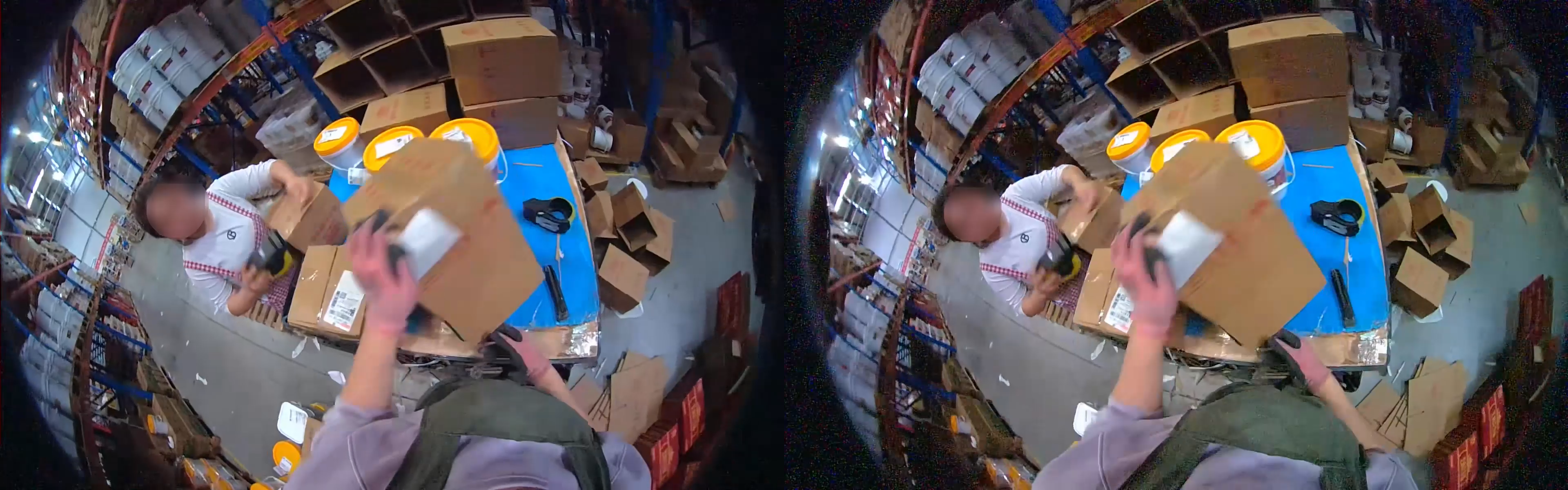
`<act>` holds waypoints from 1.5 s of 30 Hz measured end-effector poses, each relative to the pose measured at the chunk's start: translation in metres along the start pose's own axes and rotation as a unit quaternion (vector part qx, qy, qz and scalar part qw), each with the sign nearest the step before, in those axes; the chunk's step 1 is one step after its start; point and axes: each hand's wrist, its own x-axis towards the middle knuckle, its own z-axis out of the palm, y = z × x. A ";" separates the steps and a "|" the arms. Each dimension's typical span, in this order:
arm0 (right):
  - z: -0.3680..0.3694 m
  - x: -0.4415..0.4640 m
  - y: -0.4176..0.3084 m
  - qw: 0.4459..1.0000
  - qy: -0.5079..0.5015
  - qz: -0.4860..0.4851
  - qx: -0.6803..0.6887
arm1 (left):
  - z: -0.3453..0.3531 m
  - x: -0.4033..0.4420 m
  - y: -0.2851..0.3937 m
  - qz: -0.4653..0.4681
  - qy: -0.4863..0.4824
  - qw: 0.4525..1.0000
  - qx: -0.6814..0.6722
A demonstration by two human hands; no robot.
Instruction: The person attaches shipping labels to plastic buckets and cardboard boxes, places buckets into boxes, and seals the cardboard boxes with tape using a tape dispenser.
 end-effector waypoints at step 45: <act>-0.123 -0.064 -0.036 0.965 0.255 0.024 -0.056 | 0.067 0.068 0.010 0.011 -0.492 0.870 -0.021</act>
